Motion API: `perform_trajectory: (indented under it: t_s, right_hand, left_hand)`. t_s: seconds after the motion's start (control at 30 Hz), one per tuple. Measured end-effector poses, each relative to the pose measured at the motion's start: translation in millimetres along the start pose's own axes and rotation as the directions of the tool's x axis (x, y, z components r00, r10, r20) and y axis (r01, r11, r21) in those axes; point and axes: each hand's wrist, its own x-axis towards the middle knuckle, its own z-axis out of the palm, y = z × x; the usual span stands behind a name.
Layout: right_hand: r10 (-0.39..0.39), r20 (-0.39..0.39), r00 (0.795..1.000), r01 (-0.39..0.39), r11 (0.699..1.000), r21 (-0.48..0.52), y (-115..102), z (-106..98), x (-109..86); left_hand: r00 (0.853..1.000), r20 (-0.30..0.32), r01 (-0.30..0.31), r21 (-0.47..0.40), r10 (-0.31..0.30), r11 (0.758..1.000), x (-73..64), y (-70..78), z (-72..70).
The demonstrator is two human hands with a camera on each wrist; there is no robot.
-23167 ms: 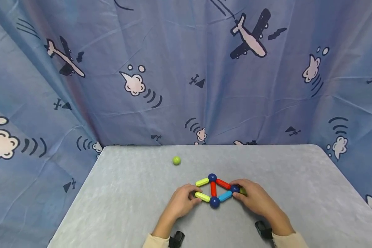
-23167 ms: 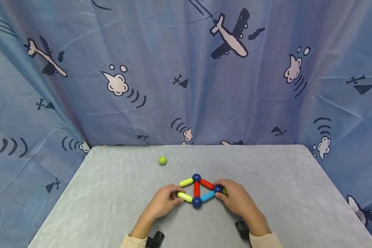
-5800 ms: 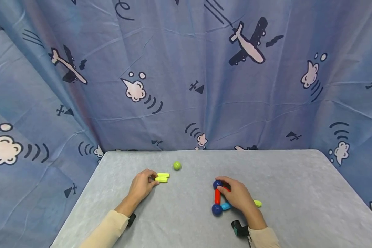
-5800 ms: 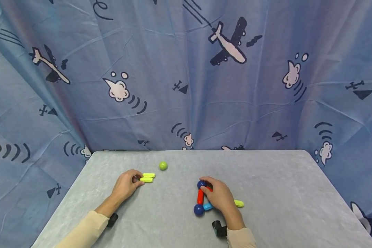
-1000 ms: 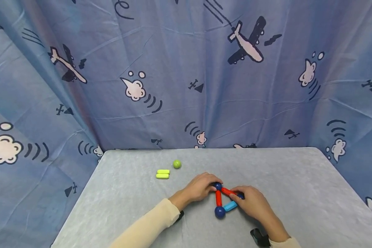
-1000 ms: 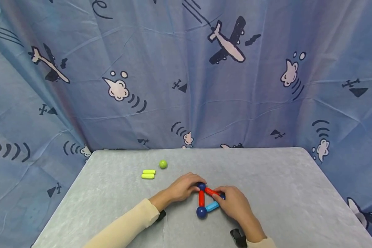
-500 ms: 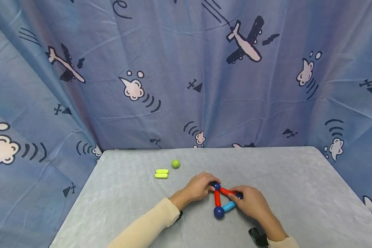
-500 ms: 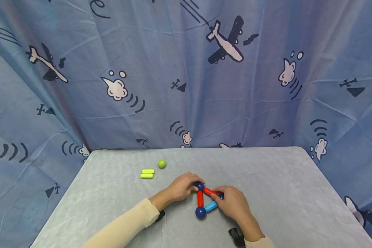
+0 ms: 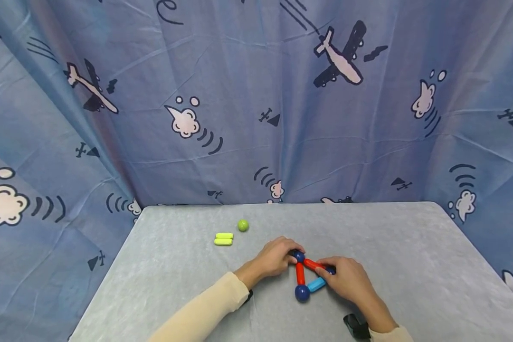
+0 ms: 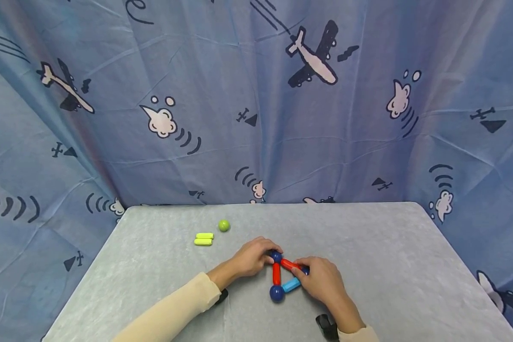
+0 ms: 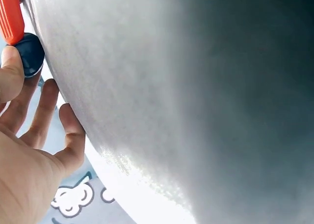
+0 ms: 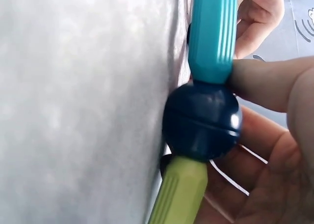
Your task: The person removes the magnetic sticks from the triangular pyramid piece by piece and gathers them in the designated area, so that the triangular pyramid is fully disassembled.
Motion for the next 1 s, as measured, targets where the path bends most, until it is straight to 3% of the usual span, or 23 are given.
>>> perform_trajectory:
  t_s: [0.17, 0.43, 0.73, 1.0]
  right_hand:
    - [0.023, 0.003, 1.000, -0.023, 1.000, 0.010, 3.1, -2.0, -1.2]
    - [0.017, 0.012, 1.000, -0.017, 1.000, 0.023, 4.8, -2.2, -0.2]
    - [0.032, 0.035, 0.999, -0.033, 0.999, 0.026, 6.0, -1.4, -0.1]
    - [-0.001, 0.038, 0.999, 0.000, 0.999, 0.042, 5.0, -2.0, -0.9]
  left_hand:
    - [1.000, -0.002, 0.030, -0.032, -0.030, 0.999, 0.0, -1.6, -1.5]
    - [1.000, -0.017, 0.022, -0.046, -0.023, 0.999, -3.1, -1.8, -1.8]
    - [0.998, -0.043, 0.033, -0.032, -0.034, 0.999, -21.1, -7.3, -6.8]
    - [0.993, -0.029, 0.113, -0.053, -0.115, 0.992, -36.2, -11.7, -14.1]
